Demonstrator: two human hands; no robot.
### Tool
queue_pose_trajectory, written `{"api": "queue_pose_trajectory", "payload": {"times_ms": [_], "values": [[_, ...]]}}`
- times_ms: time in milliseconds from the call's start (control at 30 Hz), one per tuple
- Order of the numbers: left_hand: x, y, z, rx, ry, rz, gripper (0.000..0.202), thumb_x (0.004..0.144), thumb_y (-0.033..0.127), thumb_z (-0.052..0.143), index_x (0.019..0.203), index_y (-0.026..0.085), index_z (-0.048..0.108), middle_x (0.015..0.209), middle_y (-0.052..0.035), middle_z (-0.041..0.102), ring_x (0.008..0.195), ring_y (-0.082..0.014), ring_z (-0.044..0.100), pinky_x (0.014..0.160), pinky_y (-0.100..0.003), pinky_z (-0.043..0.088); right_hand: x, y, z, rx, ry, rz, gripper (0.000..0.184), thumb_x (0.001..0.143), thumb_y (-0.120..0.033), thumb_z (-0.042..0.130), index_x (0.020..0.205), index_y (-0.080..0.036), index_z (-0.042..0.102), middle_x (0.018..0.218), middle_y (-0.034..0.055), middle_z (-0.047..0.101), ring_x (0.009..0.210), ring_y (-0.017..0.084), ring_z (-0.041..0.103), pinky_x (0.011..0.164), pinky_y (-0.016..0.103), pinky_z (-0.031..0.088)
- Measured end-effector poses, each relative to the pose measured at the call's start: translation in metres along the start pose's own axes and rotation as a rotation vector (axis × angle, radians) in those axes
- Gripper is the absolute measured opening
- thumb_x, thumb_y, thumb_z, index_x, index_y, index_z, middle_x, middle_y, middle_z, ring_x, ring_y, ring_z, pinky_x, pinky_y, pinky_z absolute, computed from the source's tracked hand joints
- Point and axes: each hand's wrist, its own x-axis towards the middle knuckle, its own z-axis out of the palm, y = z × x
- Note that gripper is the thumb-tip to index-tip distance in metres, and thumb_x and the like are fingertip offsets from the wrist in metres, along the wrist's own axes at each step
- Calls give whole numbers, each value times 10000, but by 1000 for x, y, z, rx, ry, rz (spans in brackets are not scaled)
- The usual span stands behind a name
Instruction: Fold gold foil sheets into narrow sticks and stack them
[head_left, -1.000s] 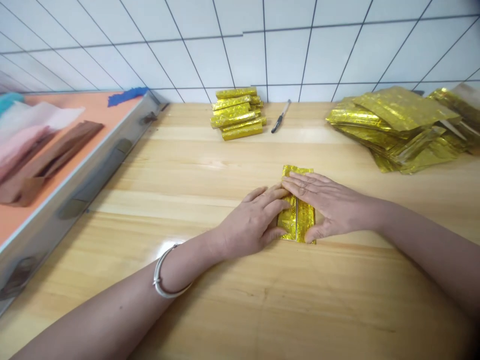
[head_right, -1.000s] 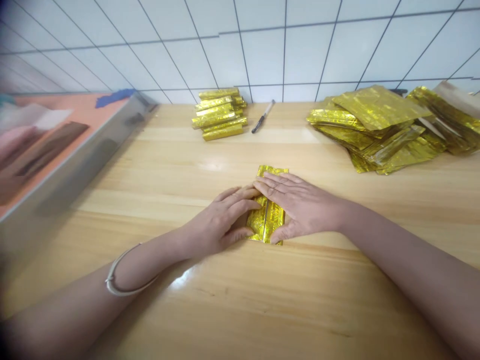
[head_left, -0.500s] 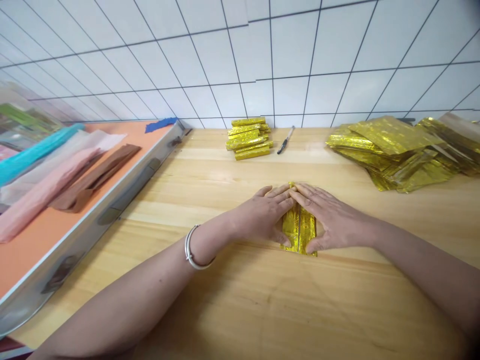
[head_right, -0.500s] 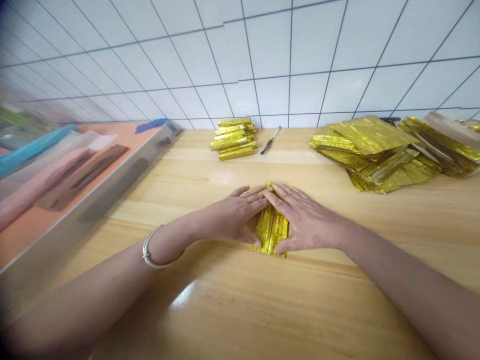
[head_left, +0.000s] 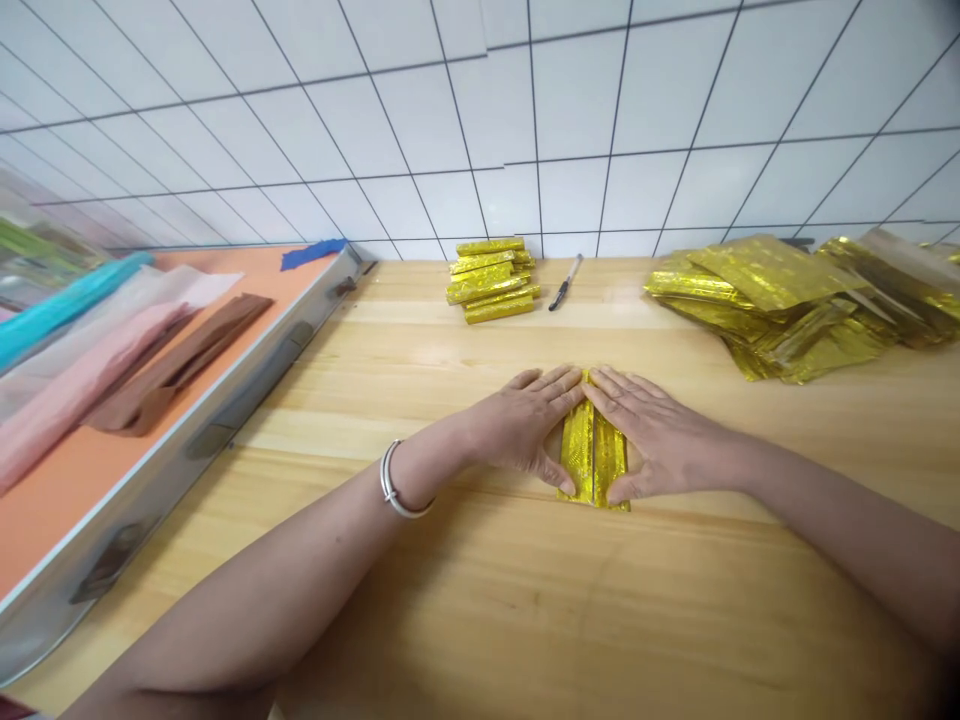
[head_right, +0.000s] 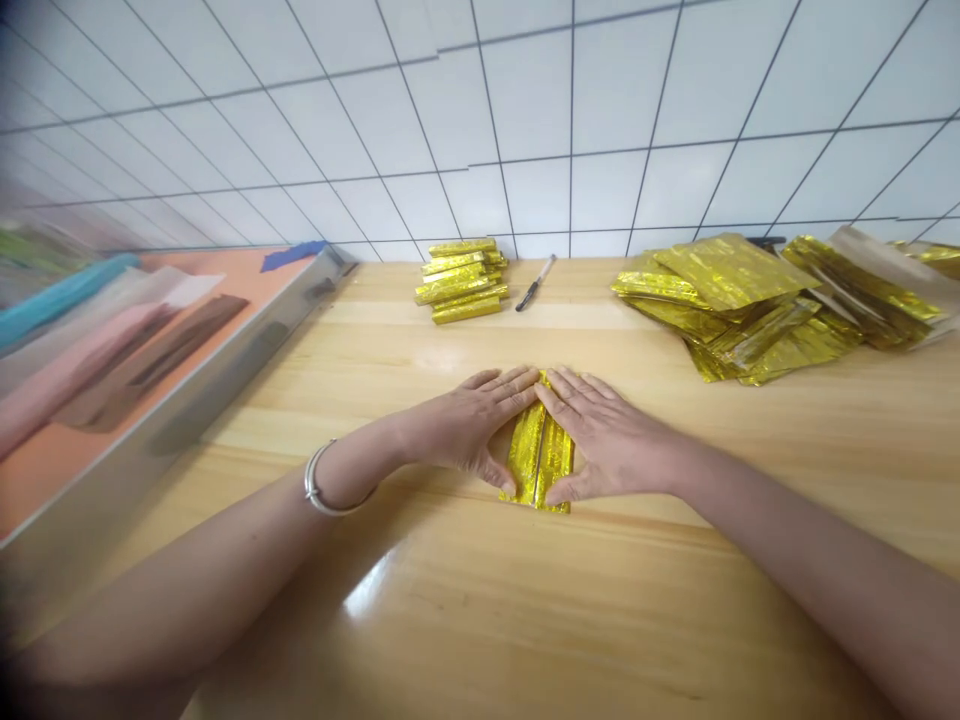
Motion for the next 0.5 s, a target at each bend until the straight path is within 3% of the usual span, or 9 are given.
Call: {"api": "queue_pose_trajectory", "payload": {"times_ms": [233, 500], "values": [[-11, 10, -1, 66, 124, -2, 1013, 683, 723, 508, 1429, 122, 180, 1489, -175, 171, 1381, -311, 130, 1109, -460, 97, 8, 9, -12, 53, -95, -35, 1134, 641, -726, 548, 1460, -153, 11, 1525, 124, -24, 1379, 336, 15, 1115, 488, 82], [-32, 19, 15, 28, 268, 166, 631, 874, 531, 405, 1358, 126, 375, 1429, -144, 343, 1326, -225, 319, 1112, -348, 251, 8, 9, -13, 55, -92, -53, 1128, 644, -725, 548, 1460, -152, 22, 1525, 124, -16, 1380, 333, 9, 1113, 492, 86]]}}
